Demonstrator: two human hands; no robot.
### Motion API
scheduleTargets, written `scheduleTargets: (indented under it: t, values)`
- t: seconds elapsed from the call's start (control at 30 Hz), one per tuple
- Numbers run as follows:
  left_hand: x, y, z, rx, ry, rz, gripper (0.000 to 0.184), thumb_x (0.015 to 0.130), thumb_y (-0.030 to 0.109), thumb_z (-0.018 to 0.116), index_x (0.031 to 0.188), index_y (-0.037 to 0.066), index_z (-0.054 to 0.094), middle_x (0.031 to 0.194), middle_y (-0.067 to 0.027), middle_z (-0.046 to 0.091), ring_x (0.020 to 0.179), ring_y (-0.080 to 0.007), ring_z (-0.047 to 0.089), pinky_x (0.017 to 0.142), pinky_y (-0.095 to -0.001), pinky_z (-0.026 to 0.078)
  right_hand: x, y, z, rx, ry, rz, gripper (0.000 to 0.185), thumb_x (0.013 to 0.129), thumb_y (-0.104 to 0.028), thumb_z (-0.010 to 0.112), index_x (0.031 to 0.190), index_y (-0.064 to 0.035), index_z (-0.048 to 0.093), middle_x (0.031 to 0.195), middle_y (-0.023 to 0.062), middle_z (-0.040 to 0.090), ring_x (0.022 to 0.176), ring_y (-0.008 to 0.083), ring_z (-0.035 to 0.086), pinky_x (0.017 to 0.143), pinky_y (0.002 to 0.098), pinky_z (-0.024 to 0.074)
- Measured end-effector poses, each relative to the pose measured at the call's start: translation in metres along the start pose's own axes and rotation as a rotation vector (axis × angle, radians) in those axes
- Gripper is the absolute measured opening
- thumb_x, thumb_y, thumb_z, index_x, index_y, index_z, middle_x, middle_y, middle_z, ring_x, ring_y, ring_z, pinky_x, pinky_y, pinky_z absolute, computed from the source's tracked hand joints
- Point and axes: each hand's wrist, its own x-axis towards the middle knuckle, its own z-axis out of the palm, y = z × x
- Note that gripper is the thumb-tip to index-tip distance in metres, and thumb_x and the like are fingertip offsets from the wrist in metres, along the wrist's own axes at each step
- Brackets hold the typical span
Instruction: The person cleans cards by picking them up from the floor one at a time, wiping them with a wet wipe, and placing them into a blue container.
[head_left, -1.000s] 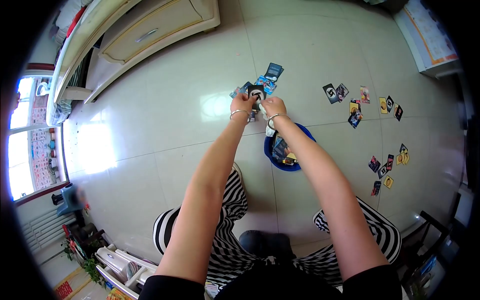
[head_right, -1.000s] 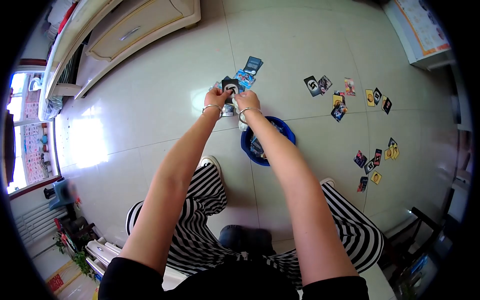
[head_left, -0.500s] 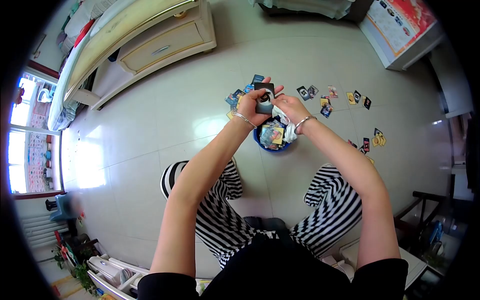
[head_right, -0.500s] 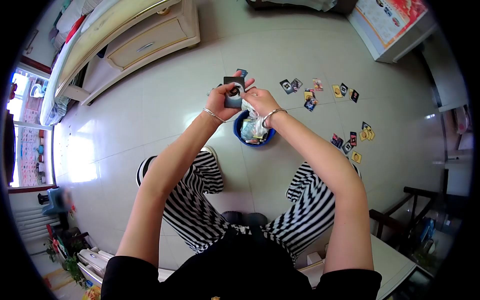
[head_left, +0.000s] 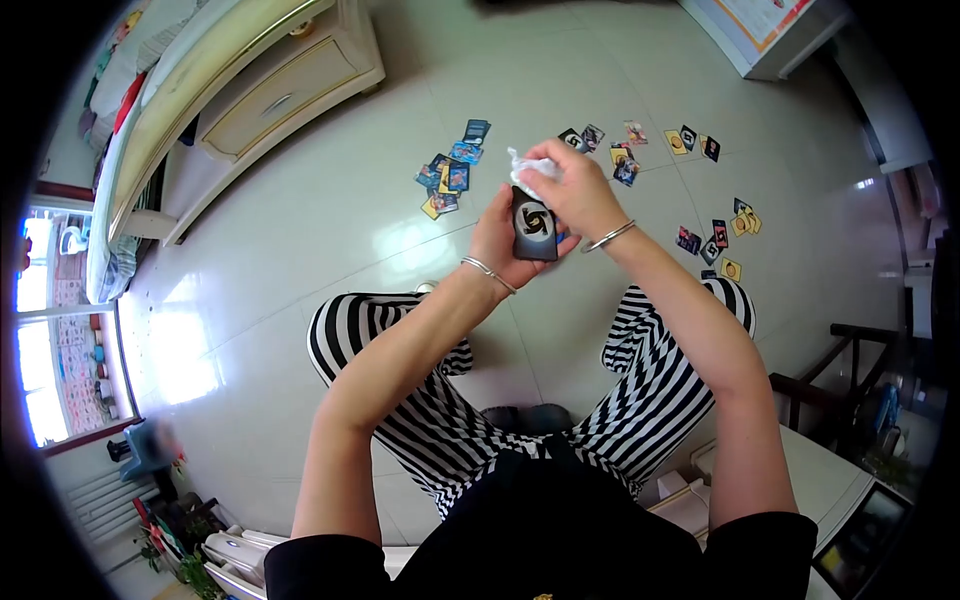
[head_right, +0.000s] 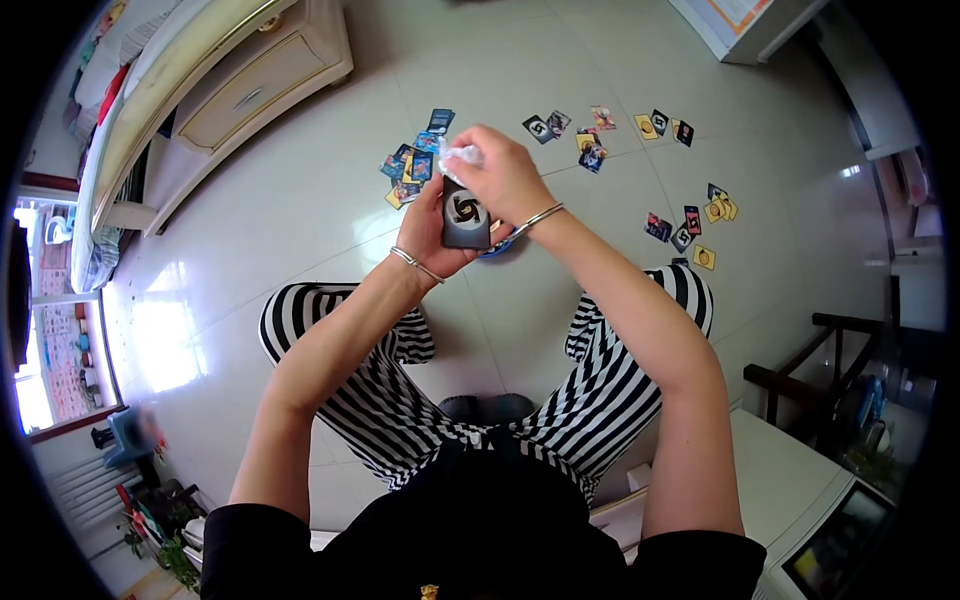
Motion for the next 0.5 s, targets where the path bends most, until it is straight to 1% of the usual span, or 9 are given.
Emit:
scheduleTargets:
  t: [0.07,0.1,0.17,0.2,0.23,0.33,0.37,0.43,0.5]
  values:
    - [0.002,0.003,0.004,-0.011,0.000,0.005,0.045,0.092,0.048,0.025,0.116,0.014,0.044,0.110,-0.0114,0.053,0.100,-0.0279,0.054,0.085,-0.0511,0.045,-0.002,0.005,0.007,-0.149,0.013,-0.283,0.016,0.078,-0.013,0.061,0.088,-0.0039,0.054,0.081,0.0089,0.055,0.073,0.0222,0.056,0.064,0.0295,0.0448]
    - [0.001,0.006,0.005,-0.024,0.004,0.018,0.045,0.093,0.046,0.026,0.116,0.011,0.045,0.112,-0.0118,0.053,0.105,-0.0288,0.052,0.088,-0.0516,0.043,-0.006,0.003,0.009,-0.186,0.003,-0.319,0.013,0.078,-0.011,0.060,0.087,-0.0051,0.054,0.083,0.0103,0.055,0.074,0.0261,0.056,0.063,0.0300,0.0448]
    - [-0.010,0.014,0.020,-0.041,0.127,0.076,0.047,0.094,0.044,0.023,0.114,0.009,0.047,0.115,-0.0137,0.052,0.112,-0.0308,0.047,0.094,-0.0506,0.037,-0.019,-0.003,0.011,-0.206,-0.059,-0.337,0.013,0.076,-0.009,0.061,0.087,-0.0057,0.054,0.083,0.0098,0.055,0.075,0.0260,0.056,0.063,0.0302,0.0449]
    - [-0.009,0.018,0.019,-0.047,0.129,0.084,0.047,0.094,0.044,0.023,0.114,0.009,0.047,0.115,-0.0137,0.052,0.112,-0.0308,0.047,0.094,-0.0506,0.037,-0.026,-0.005,0.012,-0.227,-0.117,-0.350,0.014,0.075,-0.008,0.062,0.086,-0.0062,0.054,0.083,0.0093,0.055,0.076,0.0260,0.057,0.064,0.0304,0.0451]
    - [-0.007,0.021,0.017,-0.102,0.087,0.125,0.047,0.094,0.043,0.022,0.113,0.009,0.048,0.115,-0.0146,0.052,0.113,-0.0314,0.046,0.095,-0.0492,0.037,-0.033,-0.005,0.016,-0.168,-0.114,-0.373,0.013,0.072,-0.008,0.060,0.084,-0.0090,0.053,0.082,0.0084,0.056,0.075,0.0295,0.057,0.063,0.0370,0.0461]
    - [-0.005,0.021,0.014,-0.137,0.016,0.148,0.046,0.094,0.042,0.021,0.109,0.010,0.050,0.113,-0.0128,0.053,0.111,-0.0299,0.048,0.096,-0.0462,0.037,-0.032,-0.006,0.012,-0.118,-0.112,-0.396,0.014,0.072,-0.008,0.061,0.084,-0.0094,0.053,0.081,0.0073,0.055,0.072,0.0295,0.057,0.061,0.0365,0.0460]
    - [-0.001,0.016,0.011,-0.111,0.017,0.091,0.044,0.094,0.041,0.021,0.108,0.011,0.050,0.112,-0.0108,0.054,0.109,-0.0277,0.049,0.095,-0.0454,0.037,-0.024,-0.003,0.012,-0.186,-0.033,-0.472,0.013,0.073,-0.008,0.061,0.083,-0.0097,0.054,0.081,0.0067,0.055,0.069,0.0286,0.057,0.058,0.0351,0.0457]
    - [-0.003,0.009,0.014,-0.096,-0.008,-0.010,0.040,0.094,0.041,0.026,0.107,0.014,0.051,0.109,-0.0055,0.056,0.104,-0.0217,0.052,0.092,-0.0430,0.040,-0.010,-0.006,0.011,-0.224,0.021,-0.427,0.013,0.072,-0.009,0.061,0.083,-0.0101,0.054,0.081,0.0066,0.055,0.068,0.0279,0.057,0.057,0.0346,0.0455]
    - [-0.004,0.008,0.018,-0.101,0.002,0.018,0.039,0.094,0.042,0.027,0.106,0.014,0.051,0.109,-0.0057,0.056,0.104,-0.0213,0.052,0.092,-0.0426,0.040,0.001,-0.004,0.010,-0.313,0.124,-0.410,0.014,0.072,-0.008,0.061,0.085,-0.0104,0.055,0.082,0.0067,0.055,0.066,0.0263,0.057,0.056,0.0342,0.0452]
